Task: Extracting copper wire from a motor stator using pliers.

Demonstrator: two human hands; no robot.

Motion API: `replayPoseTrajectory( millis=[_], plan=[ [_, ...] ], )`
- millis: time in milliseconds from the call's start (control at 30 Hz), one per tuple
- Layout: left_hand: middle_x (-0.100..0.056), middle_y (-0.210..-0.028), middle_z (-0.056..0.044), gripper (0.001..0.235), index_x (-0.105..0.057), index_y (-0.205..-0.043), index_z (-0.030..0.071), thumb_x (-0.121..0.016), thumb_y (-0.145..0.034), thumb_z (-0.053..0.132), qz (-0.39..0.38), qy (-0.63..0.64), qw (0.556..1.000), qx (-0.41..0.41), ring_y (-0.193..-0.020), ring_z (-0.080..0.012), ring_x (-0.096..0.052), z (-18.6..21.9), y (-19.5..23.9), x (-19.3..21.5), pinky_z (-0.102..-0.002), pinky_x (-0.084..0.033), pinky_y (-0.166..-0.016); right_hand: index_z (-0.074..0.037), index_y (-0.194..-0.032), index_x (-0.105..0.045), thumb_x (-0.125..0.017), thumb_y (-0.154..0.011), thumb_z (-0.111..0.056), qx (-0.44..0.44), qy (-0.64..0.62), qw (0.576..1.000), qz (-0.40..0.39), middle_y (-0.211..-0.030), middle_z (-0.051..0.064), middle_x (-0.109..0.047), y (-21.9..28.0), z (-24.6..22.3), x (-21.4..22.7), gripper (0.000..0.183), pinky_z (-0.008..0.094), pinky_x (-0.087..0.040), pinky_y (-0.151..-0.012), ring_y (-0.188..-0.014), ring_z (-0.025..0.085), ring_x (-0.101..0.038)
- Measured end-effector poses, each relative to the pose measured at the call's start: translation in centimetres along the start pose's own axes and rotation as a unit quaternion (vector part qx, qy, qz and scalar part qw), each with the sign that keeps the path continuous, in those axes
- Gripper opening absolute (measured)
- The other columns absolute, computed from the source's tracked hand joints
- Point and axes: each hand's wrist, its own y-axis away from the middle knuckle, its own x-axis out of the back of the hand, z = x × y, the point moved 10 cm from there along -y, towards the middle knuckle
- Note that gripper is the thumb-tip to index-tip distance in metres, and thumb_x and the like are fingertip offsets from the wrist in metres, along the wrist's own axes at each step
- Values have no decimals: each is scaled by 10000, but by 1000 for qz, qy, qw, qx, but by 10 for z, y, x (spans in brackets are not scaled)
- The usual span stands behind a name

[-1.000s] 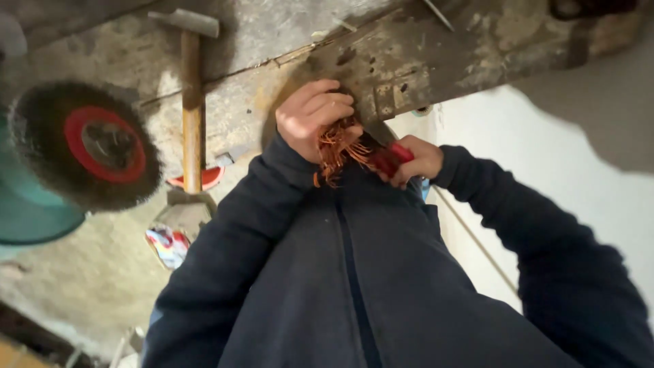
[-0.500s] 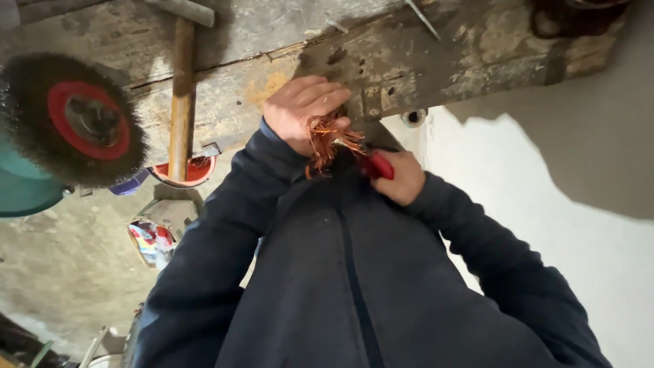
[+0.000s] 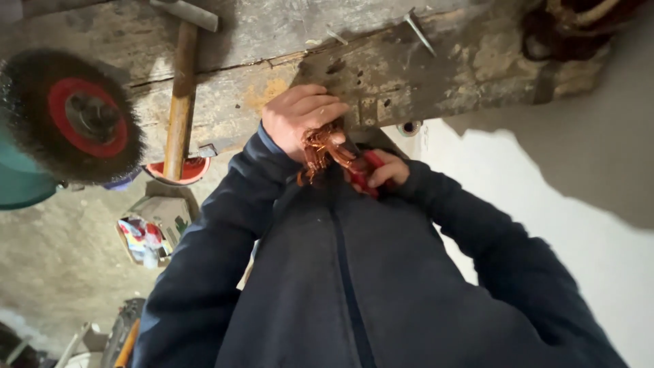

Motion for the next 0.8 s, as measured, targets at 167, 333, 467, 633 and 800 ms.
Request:
replayPoseTrajectory(
  millis=[167, 333, 467, 633, 800],
  plan=[
    [-750, -1132, -83, 360, -744, -1173, 109, -798, -929, 367, -18, -17, 1000, -3, -1117, -311, -697, -1, -1, -9, -429, -596, -951, 94, -1206, -633, -762, -658, -217, -43, -137, 984, -109, -976, 160, -691, -6, 42, 26, 643, 305, -494, -797, -891, 231, -653],
    [-744, -1194, -95, 363, -741, -1198, 101, -787, -920, 329, -53, -23, 998, 12, -1160, -326, -696, 2, -3, -15, -429, -596, -967, 127, -1217, -649, -722, -683, -202, 22, -59, 994, -87, -927, 151, -691, 15, -2, 17, 632, 295, -486, -787, -800, 214, -630],
    [-735, -1210, -120, 405, -719, -1222, 84, -758, -968, 396, -48, -10, 999, -1, -1167, -343, -701, 1, -1, -23, -439, -596, -977, 67, -1220, -669, -684, -708, -181, 28, 54, 998, -13, -950, 107, -722, 42, -47, 10, 570, 288, -523, -734, -823, 182, -666],
    [-719, -1238, -159, 575, -624, -1377, 55, -632, -1054, 531, 7, 9, 1000, 0, -1129, -346, -730, 4, 0, -10, -424, -616, -953, 8, -1040, -725, -709, -718, -144, 34, 383, 919, 84, -787, 96, -750, 62, -99, 19, 356, 325, -575, -640, -665, 185, -717],
    [-738, -1203, -125, 747, -466, -1540, 78, -714, -1002, 534, 14, 45, 998, 35, -1080, -317, -754, -3, 11, -10, -397, -630, -936, -8, -903, -721, -721, -746, -164, 106, 625, 767, 97, -641, 158, -672, 64, -186, -15, 221, 398, -519, -582, -540, 271, -662]
  ],
)
